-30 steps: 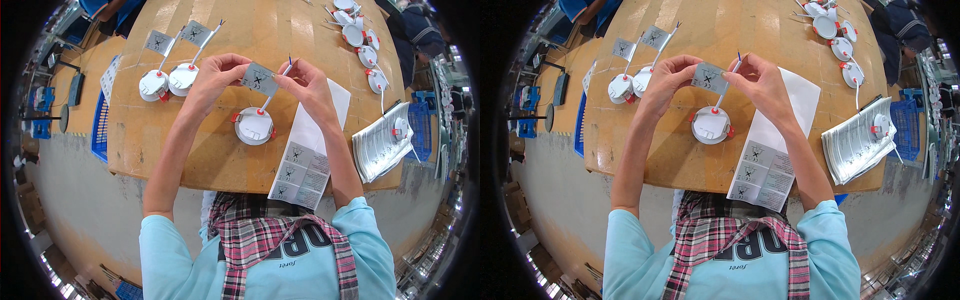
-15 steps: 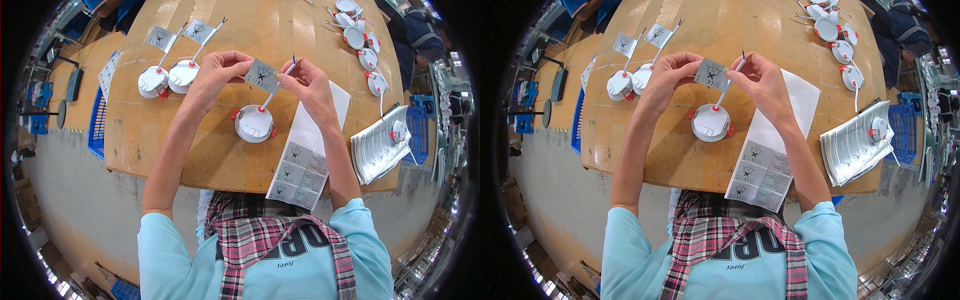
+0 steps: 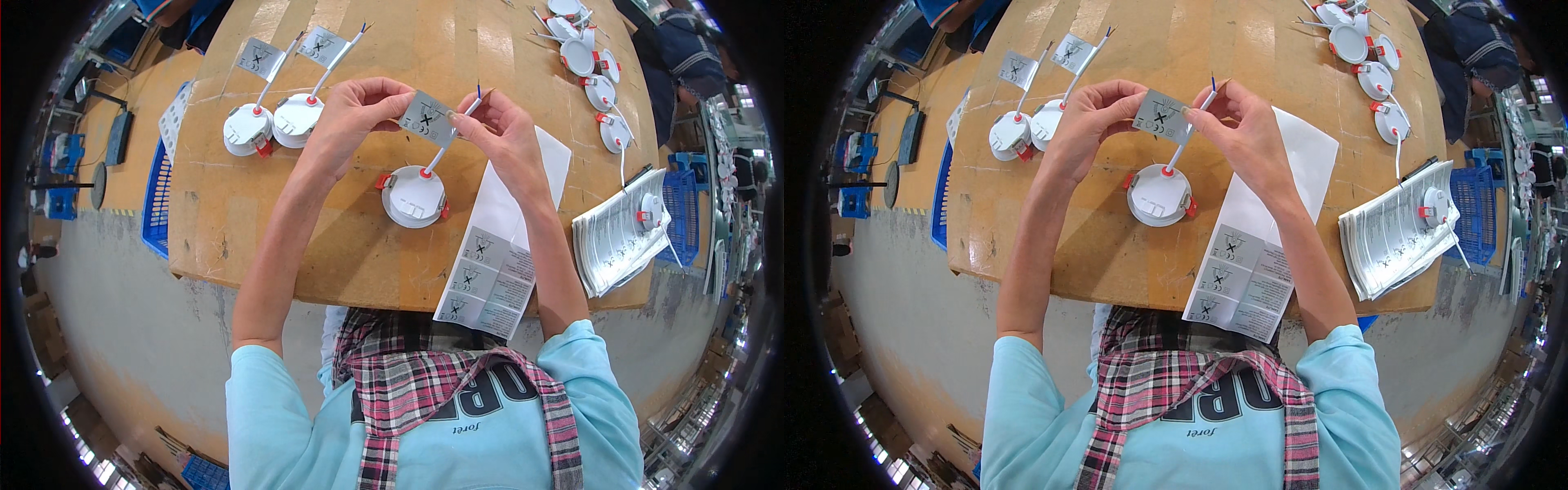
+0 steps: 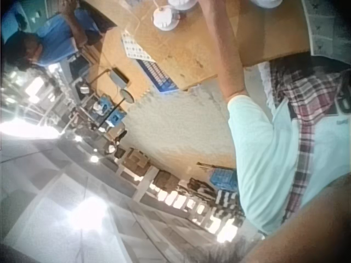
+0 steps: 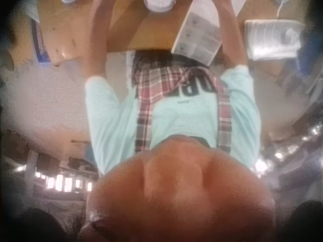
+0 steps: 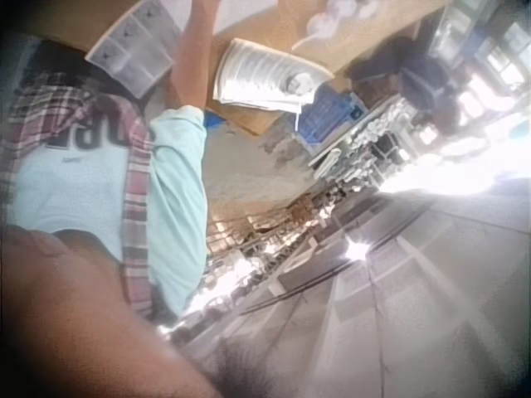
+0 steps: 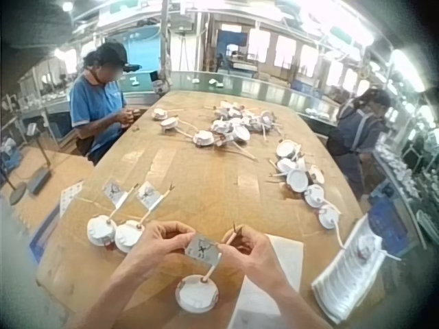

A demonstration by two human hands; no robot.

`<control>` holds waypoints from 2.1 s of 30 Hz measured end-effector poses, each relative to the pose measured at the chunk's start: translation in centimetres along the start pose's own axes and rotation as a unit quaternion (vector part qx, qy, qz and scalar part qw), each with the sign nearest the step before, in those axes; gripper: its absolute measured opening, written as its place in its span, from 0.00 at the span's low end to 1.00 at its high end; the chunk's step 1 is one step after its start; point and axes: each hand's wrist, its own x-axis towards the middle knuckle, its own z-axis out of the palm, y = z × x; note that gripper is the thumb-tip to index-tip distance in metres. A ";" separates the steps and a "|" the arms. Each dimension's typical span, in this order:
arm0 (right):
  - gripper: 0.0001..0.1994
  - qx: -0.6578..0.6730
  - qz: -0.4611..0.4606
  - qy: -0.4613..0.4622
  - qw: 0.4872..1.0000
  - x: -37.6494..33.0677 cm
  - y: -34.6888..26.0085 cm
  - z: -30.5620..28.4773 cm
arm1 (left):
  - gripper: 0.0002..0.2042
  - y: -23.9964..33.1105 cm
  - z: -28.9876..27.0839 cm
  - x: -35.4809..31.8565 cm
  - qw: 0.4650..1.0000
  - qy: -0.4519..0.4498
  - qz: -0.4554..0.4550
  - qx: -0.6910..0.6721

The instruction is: The person peels labels from a backing sheet by hand and wraps them around the wires of circular light fixtures on a workbench.

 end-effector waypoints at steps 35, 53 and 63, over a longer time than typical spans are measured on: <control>0.10 0.172 0.053 -0.050 0.982 -0.4 -0.6 0.9 | 0.08 -0.7 0.7 -0.4 1.000 0.021 0.015 -0.012; 0.09 0.140 0.034 -0.037 0.989 -0.6 0.0 1.1 | 0.10 -0.7 1.7 -0.8 1.000 0.003 -0.006 0.007; 0.08 0.139 0.024 -0.031 0.989 -0.6 0.1 1.2 | 0.05 -1.8 1.2 -0.3 0.981 -0.050 -0.077 -0.171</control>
